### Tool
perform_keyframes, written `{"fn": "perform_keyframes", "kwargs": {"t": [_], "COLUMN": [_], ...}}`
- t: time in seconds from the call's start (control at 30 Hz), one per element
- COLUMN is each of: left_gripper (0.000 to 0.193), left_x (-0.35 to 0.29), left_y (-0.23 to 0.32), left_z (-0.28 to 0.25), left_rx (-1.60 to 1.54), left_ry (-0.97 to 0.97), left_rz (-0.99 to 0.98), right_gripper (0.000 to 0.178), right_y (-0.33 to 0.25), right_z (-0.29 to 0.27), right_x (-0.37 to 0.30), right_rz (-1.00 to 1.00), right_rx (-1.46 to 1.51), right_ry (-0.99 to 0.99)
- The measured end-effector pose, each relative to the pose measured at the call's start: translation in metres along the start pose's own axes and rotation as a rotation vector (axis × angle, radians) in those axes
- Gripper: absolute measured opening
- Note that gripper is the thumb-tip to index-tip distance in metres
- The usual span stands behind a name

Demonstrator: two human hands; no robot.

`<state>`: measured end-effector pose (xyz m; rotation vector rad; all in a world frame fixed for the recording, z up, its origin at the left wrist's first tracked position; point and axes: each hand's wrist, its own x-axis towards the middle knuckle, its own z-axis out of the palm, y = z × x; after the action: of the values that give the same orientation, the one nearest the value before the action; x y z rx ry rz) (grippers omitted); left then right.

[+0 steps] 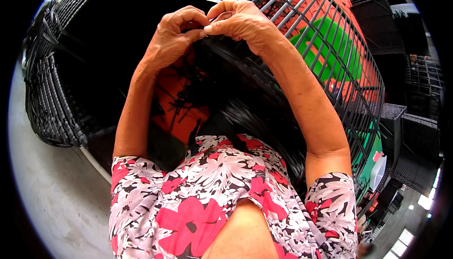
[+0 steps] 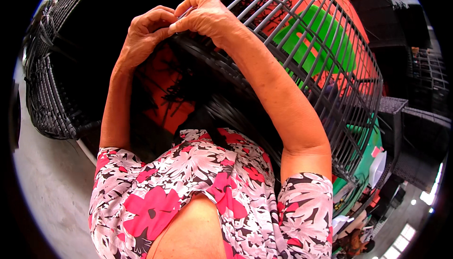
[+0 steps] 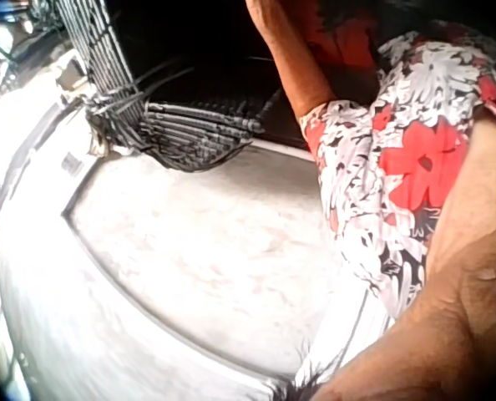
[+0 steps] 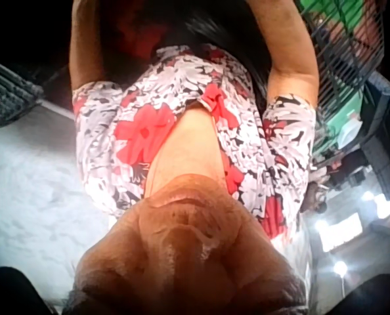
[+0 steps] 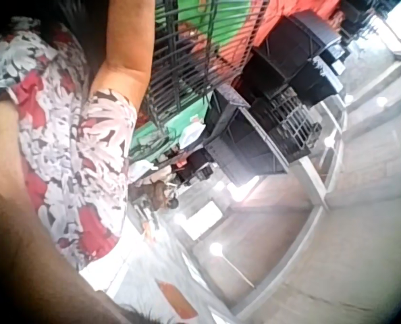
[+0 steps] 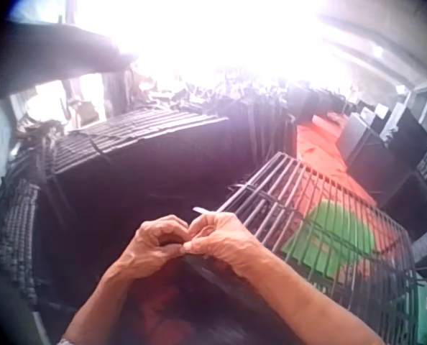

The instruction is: The person weaves black synthetic strips through a dark metal furniture frame by hand, pulling the strips tight and positioning them around the bars.

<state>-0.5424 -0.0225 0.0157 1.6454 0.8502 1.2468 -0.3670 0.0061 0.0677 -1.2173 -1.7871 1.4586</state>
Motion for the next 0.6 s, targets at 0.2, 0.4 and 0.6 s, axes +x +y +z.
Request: {"fn": "perform_keyframes", "kwargs": {"t": [0.2, 0.4, 0.6], "left_gripper": [0.013, 0.017, 0.007], "left_x": [0.002, 0.001, -0.015], "left_y": [0.011, 0.007, 0.01], "left_z": [0.004, -0.005, 0.0], "left_rx": [0.153, 0.626, 0.175], "left_ry": [0.02, 0.209, 0.579], "left_rz": [0.065, 0.317, 0.007], "right_gripper": [0.024, 0.029, 0.043], "right_y": [0.01, -0.005, -0.008], "right_z": [0.005, -0.002, 0.004], "right_x": [-0.002, -0.001, -0.002], "right_rz": [-0.048, 0.113, 0.023], "right_rx": [0.15, 0.178, 0.142], "right_ry": [0.08, -0.002, 0.059]}}
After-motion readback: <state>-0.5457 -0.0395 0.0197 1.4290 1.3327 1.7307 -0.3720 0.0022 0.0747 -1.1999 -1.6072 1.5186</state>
